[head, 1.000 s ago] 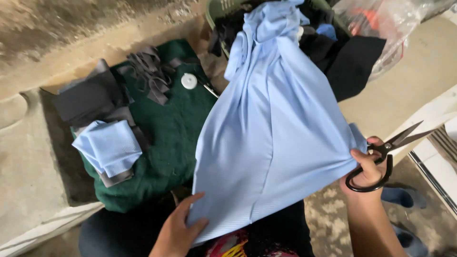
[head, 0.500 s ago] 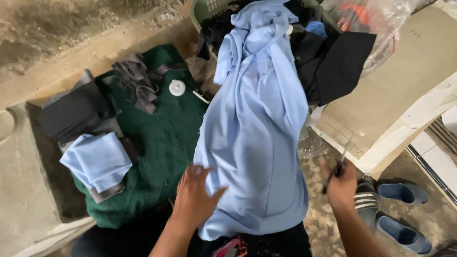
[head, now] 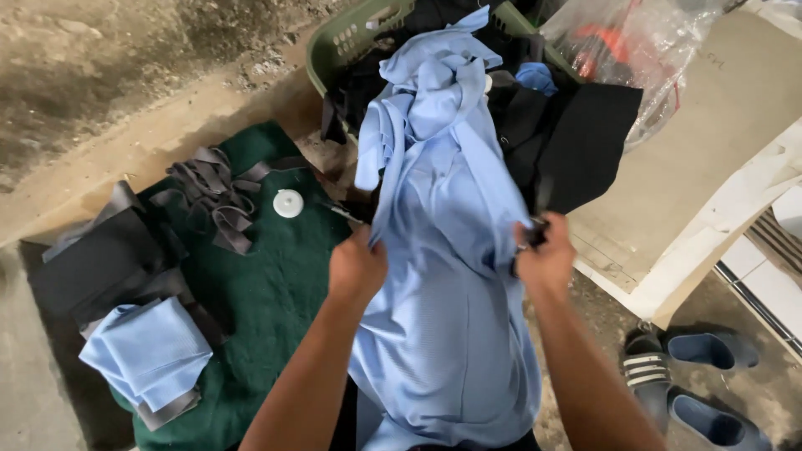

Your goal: Cutting and organizing light blue fabric pieces using scissors in a sewing workshop.

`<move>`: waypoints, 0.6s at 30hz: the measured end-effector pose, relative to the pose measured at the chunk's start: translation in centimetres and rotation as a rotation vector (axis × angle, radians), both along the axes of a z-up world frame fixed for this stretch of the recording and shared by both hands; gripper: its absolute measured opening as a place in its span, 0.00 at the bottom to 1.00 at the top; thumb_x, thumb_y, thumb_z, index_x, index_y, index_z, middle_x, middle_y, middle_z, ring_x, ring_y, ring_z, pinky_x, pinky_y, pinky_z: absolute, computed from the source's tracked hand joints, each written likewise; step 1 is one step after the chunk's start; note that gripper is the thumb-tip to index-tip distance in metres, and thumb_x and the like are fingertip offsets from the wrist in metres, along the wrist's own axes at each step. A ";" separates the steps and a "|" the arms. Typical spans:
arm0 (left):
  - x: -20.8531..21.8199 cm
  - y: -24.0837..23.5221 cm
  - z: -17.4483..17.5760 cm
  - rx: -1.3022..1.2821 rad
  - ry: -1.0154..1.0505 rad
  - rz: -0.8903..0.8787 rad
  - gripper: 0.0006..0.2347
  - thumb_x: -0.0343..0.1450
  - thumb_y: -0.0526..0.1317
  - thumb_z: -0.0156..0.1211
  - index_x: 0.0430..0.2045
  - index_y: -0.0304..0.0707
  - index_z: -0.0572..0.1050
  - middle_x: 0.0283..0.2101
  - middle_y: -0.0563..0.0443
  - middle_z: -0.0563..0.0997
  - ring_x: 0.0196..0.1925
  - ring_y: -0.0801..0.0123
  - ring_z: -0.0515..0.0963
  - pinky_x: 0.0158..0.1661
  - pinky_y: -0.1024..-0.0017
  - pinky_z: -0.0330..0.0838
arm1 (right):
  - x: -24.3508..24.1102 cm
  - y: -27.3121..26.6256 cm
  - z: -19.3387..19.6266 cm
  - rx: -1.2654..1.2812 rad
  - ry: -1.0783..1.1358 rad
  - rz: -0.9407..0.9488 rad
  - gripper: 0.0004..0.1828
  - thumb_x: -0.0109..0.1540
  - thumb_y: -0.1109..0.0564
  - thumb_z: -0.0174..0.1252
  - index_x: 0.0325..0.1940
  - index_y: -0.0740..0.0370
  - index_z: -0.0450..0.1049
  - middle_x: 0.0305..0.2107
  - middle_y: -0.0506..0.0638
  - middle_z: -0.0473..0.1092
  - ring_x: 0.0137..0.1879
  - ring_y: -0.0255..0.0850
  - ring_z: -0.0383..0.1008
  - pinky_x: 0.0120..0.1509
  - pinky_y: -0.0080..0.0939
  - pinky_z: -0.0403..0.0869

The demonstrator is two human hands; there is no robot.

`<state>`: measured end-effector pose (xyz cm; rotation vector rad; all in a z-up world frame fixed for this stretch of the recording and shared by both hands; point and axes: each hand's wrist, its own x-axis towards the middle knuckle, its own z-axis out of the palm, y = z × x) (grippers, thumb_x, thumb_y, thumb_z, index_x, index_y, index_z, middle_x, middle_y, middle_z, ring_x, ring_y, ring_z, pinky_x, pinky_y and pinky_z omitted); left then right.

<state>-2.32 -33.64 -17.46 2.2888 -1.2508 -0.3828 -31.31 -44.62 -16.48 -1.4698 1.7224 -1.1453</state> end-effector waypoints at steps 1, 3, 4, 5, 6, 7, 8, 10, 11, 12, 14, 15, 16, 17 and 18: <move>-0.1 2.1 3.1 0.008 0.004 0.001 0.11 0.67 0.45 0.59 0.38 0.43 0.81 0.31 0.39 0.85 0.37 0.41 0.85 0.40 0.47 0.78 | -2.1 0.3 -0.2 0.008 0.004 0.001 0.19 0.62 0.55 0.69 0.54 0.54 0.71 0.36 0.59 0.77 0.45 0.55 0.80 0.49 0.54 0.75; -0.4 6.7 9.3 -0.082 0.161 0.144 0.10 0.66 0.42 0.64 0.38 0.42 0.82 0.34 0.34 0.83 0.42 0.35 0.82 0.39 0.43 0.76 | -6.2 1.5 -0.6 -0.266 -0.171 -0.033 0.23 0.61 0.71 0.70 0.54 0.62 0.67 0.34 0.52 0.67 0.47 0.45 0.71 0.56 0.45 0.69; 0.4 9.6 9.8 -0.071 0.164 0.148 0.10 0.66 0.42 0.64 0.38 0.42 0.82 0.34 0.34 0.83 0.42 0.35 0.82 0.39 0.43 0.76 | -8.2 2.3 -1.3 -0.255 -0.168 -0.031 0.23 0.61 0.71 0.70 0.54 0.62 0.67 0.34 0.52 0.67 0.47 0.45 0.71 0.56 0.45 0.69; 1.2 12.4 10.3 0.030 0.195 0.219 0.10 0.66 0.46 0.65 0.38 0.48 0.82 0.33 0.39 0.84 0.42 0.39 0.83 0.39 0.45 0.76 | -10.4 2.9 -2.0 -0.259 -0.191 -0.060 0.23 0.63 0.72 0.69 0.56 0.63 0.65 0.33 0.53 0.66 0.46 0.44 0.72 0.58 0.43 0.69; 1.9 15.1 10.9 0.132 0.226 0.290 0.10 0.66 0.49 0.67 0.38 0.53 0.82 0.33 0.44 0.84 0.42 0.42 0.84 0.40 0.48 0.76 | -12.7 3.6 -2.6 -0.263 -0.214 -0.091 0.23 0.66 0.72 0.67 0.58 0.63 0.63 0.32 0.54 0.66 0.45 0.43 0.73 0.59 0.41 0.70; 2.2 17.6 10.4 0.138 0.228 0.287 0.10 0.66 0.49 0.67 0.38 0.53 0.82 0.33 0.44 0.84 0.42 0.42 0.84 0.40 0.48 0.76 | -13.9 4.5 -2.8 -0.257 -0.210 -0.094 0.23 0.66 0.72 0.67 0.58 0.63 0.63 0.32 0.54 0.66 0.45 0.43 0.73 0.59 0.41 0.70; 2.5 20.1 9.9 0.307 0.209 0.250 0.11 0.68 0.51 0.63 0.41 0.56 0.82 0.35 0.45 0.86 0.45 0.46 0.85 0.44 0.52 0.77 | -15.2 5.5 -3.1 -0.165 -0.103 -0.156 0.23 0.65 0.68 0.68 0.59 0.64 0.65 0.30 0.56 0.67 0.41 0.46 0.74 0.52 0.42 0.71; 2.6 23.7 9.3 0.477 0.184 0.214 0.13 0.69 0.53 0.60 0.43 0.58 0.83 0.37 0.46 0.88 0.48 0.50 0.86 0.49 0.55 0.79 | -17.0 6.6 -4.4 -0.069 0.001 -0.217 0.23 0.65 0.63 0.70 0.60 0.64 0.67 0.27 0.58 0.68 0.37 0.48 0.76 0.44 0.43 0.73; 2.1 25.1 9.2 0.520 0.212 0.155 0.14 0.68 0.55 0.62 0.43 0.58 0.82 0.37 0.47 0.88 0.46 0.52 0.87 0.47 0.56 0.80 | -17.8 7.1 -5.5 0.085 0.211 -0.178 0.23 0.64 0.52 0.70 0.57 0.62 0.70 0.28 0.58 0.71 0.39 0.55 0.77 0.46 0.52 0.73; 1.6 26.5 9.0 0.563 0.239 0.095 0.15 0.66 0.56 0.64 0.42 0.59 0.82 0.36 0.48 0.89 0.44 0.54 0.88 0.45 0.57 0.82 | -18.6 7.6 -6.6 0.240 0.420 -0.136 0.26 0.62 0.41 0.71 0.53 0.59 0.73 0.28 0.58 0.74 0.42 0.62 0.78 0.47 0.61 0.73; -0.9 23.8 9.5 0.337 0.117 0.033 0.15 0.65 0.53 0.67 0.40 0.51 0.82 0.34 0.46 0.87 0.43 0.51 0.86 0.43 0.56 0.81 | -17.0 8.2 -5.0 0.283 0.395 -0.118 0.27 0.64 0.41 0.70 0.56 0.60 0.71 0.30 0.59 0.75 0.43 0.62 0.78 0.47 0.62 0.73; -2.1 22.4 9.8 0.104 -0.010 -0.023 0.15 0.63 0.50 0.70 0.38 0.43 0.83 0.32 0.42 0.85 0.42 0.47 0.85 0.40 0.54 0.80 | -16.0 8.3 -4.2 0.322 0.367 -0.099 0.29 0.66 0.40 0.69 0.58 0.61 0.69 0.33 0.59 0.76 0.45 0.62 0.78 0.48 0.64 0.73; -3.9 20.0 10.2 0.107 -0.013 -0.016 0.15 0.63 0.50 0.70 0.38 0.43 0.83 0.32 0.42 0.85 0.42 0.47 0.85 0.40 0.54 0.80 | -12.6 8.4 -0.5 0.323 0.365 -0.092 0.29 0.66 0.40 0.69 0.58 0.61 0.69 0.33 0.59 0.76 0.45 0.62 0.78 0.48 0.64 0.73; -5.6 17.3 10.6 -0.058 0.062 -0.151 0.13 0.66 0.43 0.69 0.41 0.42 0.82 0.36 0.45 0.84 0.42 0.52 0.83 0.42 0.58 0.79 | -9.6 9.0 3.7 0.413 0.275 -0.119 0.26 0.68 0.41 0.64 0.59 0.61 0.66 0.38 0.58 0.75 0.47 0.57 0.77 0.50 0.59 0.73; -7.3 14.5 10.9 -0.224 0.136 -0.285 0.12 0.68 0.37 0.67 0.44 0.40 0.82 0.40 0.48 0.84 0.42 0.57 0.82 0.43 0.62 0.77 | -6.2 9.7 8.9 0.502 0.182 -0.143 0.23 0.70 0.42 0.58 0.59 0.60 0.64 0.44 0.56 0.75 0.50 0.51 0.76 0.51 0.55 0.73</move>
